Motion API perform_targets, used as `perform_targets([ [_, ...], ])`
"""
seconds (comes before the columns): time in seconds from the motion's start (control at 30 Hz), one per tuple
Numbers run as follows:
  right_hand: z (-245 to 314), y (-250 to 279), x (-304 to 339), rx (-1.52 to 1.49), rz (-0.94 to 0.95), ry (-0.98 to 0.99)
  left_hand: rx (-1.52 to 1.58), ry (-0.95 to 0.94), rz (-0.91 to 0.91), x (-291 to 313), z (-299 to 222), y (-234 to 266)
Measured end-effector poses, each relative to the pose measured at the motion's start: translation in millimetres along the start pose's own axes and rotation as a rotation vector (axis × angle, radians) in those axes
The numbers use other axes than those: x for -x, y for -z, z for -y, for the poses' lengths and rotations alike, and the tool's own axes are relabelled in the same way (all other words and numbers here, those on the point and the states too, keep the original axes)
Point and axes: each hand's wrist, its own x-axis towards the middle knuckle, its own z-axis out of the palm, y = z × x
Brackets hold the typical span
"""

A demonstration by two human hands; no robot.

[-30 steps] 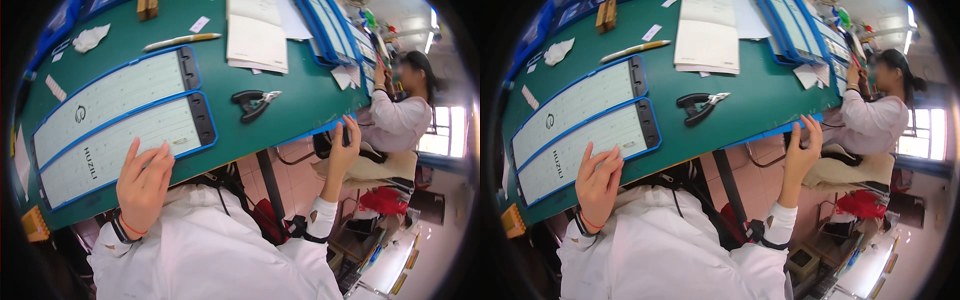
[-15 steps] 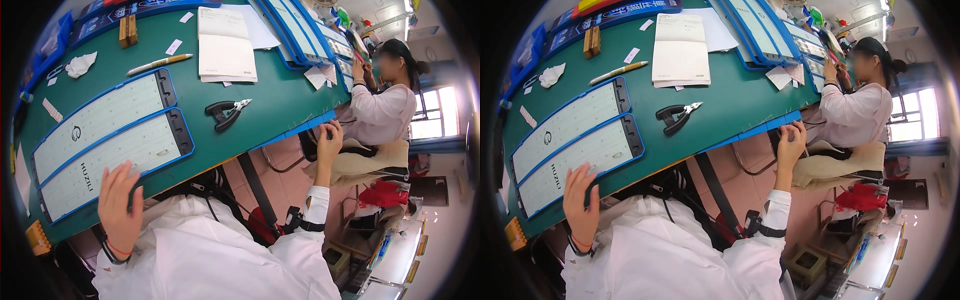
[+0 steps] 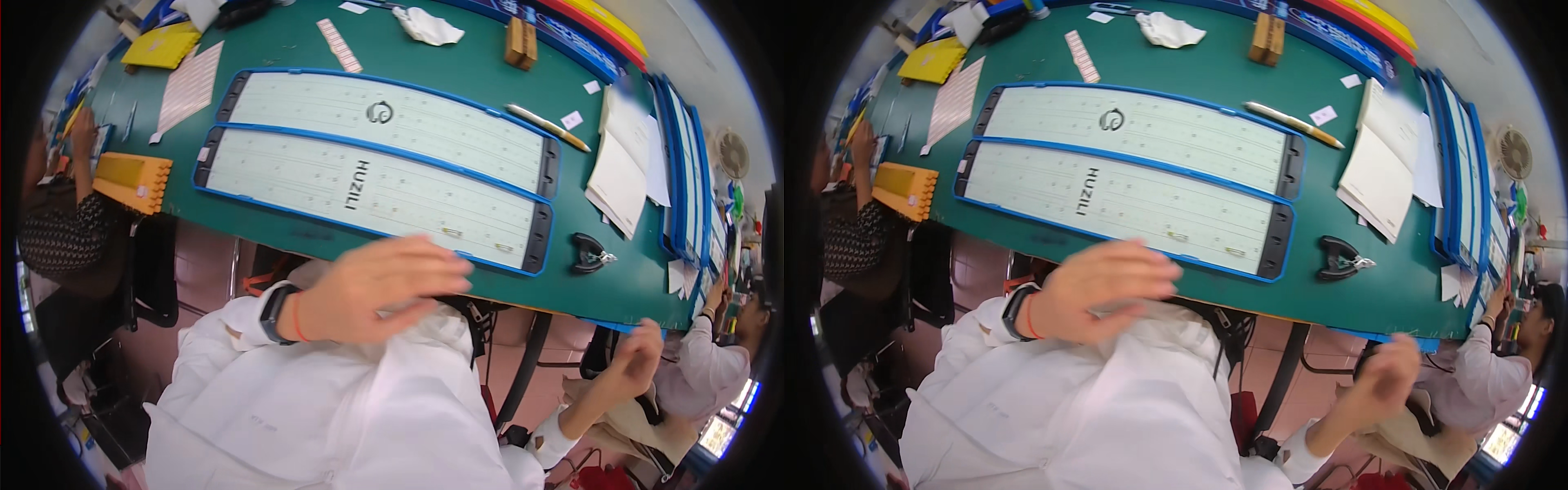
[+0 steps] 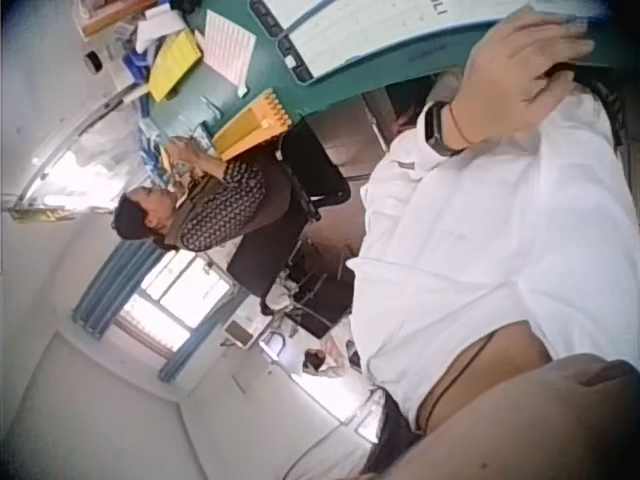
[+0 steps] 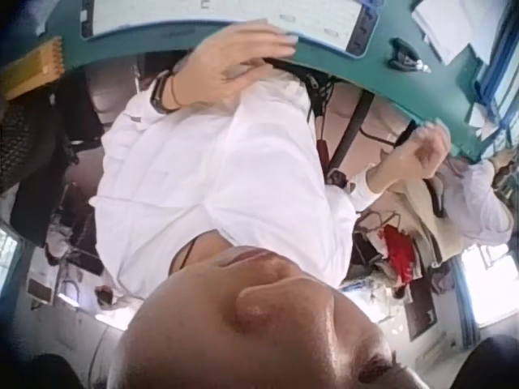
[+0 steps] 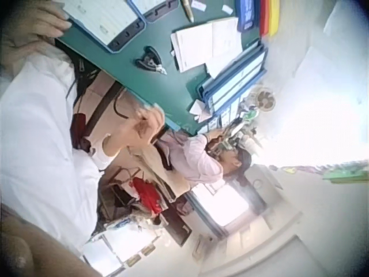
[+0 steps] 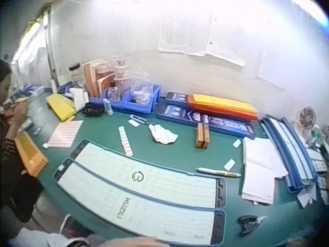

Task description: The recorder is assembling and inspecting large LED lighting panels, including applying labels and checking wiring.

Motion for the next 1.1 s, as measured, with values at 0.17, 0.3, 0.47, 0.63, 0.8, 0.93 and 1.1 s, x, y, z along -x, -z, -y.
perform_targets([
  [0.17, 111, -29, -33, -0.509, 0.787, 0.587, 0.524, -0.078, 0.228, -21, -32, -31],
  [0.3, 119, -50, -65, -0.834, 0.768, 0.531, 0.924, -0.255, 0.640, -15, -30, -12],
  [0.47, 109, -59, -90, -1.222, 0.461, -0.287, 1.021, 0.397, 0.493, 12, -31, 68],
  [0.63, 89, -109, -133, -1.107, 0.395, -0.531, 0.891, 0.495, -0.368, 55, -12, 94],
  [0.8, 51, -165, -149, -1.042, 0.505, -0.580, 0.486, 0.551, -0.679, 72, 6, 111],
  [0.93, 47, -177, -159, -0.635, 0.700, -0.458, 0.469, 0.646, -0.698, 70, 11, 118],
  [1.1, 135, -175, -110, -0.094, 0.722, 0.347, 0.591, 0.782, -0.457, 62, 9, 109],
])
